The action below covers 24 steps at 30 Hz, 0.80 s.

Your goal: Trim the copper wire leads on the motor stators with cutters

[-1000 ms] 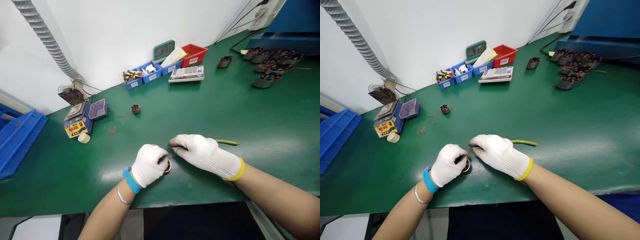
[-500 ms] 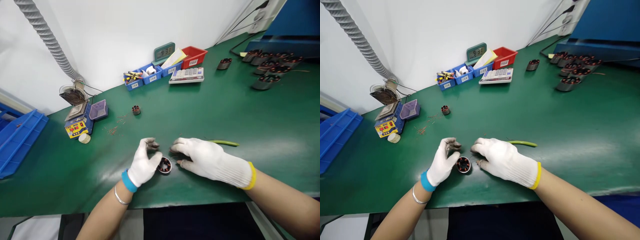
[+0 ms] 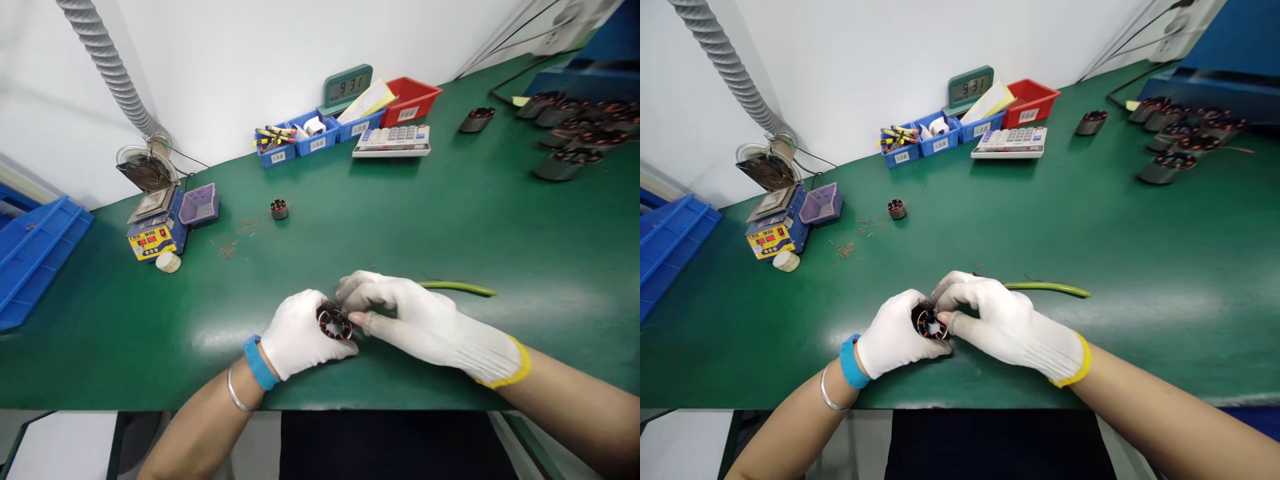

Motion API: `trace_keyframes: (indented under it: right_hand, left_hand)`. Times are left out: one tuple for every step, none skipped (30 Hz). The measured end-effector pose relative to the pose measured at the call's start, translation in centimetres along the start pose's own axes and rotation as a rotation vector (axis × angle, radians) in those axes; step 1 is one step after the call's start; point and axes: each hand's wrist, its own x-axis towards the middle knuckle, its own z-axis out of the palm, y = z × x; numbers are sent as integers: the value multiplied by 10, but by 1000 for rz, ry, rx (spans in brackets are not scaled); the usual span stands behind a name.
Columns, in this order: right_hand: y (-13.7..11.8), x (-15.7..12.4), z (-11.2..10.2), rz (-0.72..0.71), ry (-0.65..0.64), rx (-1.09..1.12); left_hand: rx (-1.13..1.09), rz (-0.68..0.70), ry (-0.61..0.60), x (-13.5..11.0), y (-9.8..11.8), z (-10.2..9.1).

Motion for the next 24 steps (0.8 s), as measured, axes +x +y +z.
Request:
trace_keyframes:
  right_hand:
    - [-2,5,1,52,19,-3]
    - [-4,9,1,120,45,-42]
    - [-5,13,1,197,66,-103]
    - [-5,17,1,278,73,-174]
    - [-6,18,0,357,64,-240]
    - [-6,19,-1,428,44,-289]
    - [-5,19,-3,482,17,-311]
    - [-5,18,-5,517,-15,-308]
    - [-5,16,-6,543,-45,-287]
    - [-5,15,-8,561,-66,-257]
    - [-5,13,-10,571,-81,-225]
    - [-5,13,-11,578,-94,-199]
    - [-5,12,-11,584,-103,-175]
    - [-5,12,-11,586,-111,-145]
    - [-4,12,-11,583,-121,-111]
    - [-3,13,-11,576,-133,-77]
    - [-2,13,-10,567,-143,-46]
    - [-2,14,-10,557,-148,-22]
    - [-1,14,-10,549,-150,-14]
    - [-1,14,-10,544,-147,-21]
    - [-1,14,-10,543,-143,-36]
    - [-2,13,-10,544,-138,-55]
    - [-3,13,-11,547,-131,-80]
    - [-4,13,-11,552,-123,-109]
  left_hand:
    - [0,-2,-11,-1,2,-2]
    - [-8,6,-21,-2,3,-3]
    - [-25,20,-27,-3,5,-5]
    - [-46,38,-31,-4,6,-6]
    - [-66,54,-36,-4,6,-6]
    - [-80,64,-42,-5,5,-6]
    - [-84,72,-47,-5,4,-5]
    - [-83,87,-45,-5,2,-4]
    - [-80,116,-34,-6,-1,-3]
    - [-79,161,-10,-6,-4,-1]
    - [-81,216,24,-6,-6,0]
    - [-87,277,56,-6,-7,2]
    - [-89,331,84,-6,-8,3]
    - [-80,365,104,-5,-7,3]
    - [-50,376,113,-4,-5,3]
    - [5,365,104,-3,-2,2]
    - [78,341,77,0,3,1]
    - [160,314,38,3,8,-1]
    - [242,293,-8,6,14,-4]
    - [313,288,-55,9,20,-6]
    - [364,302,-102,13,25,-8]
    - [393,325,-142,16,29,-9]
    - [397,349,-172,18,31,-8]
    - [379,366,-189,19,31,-7]
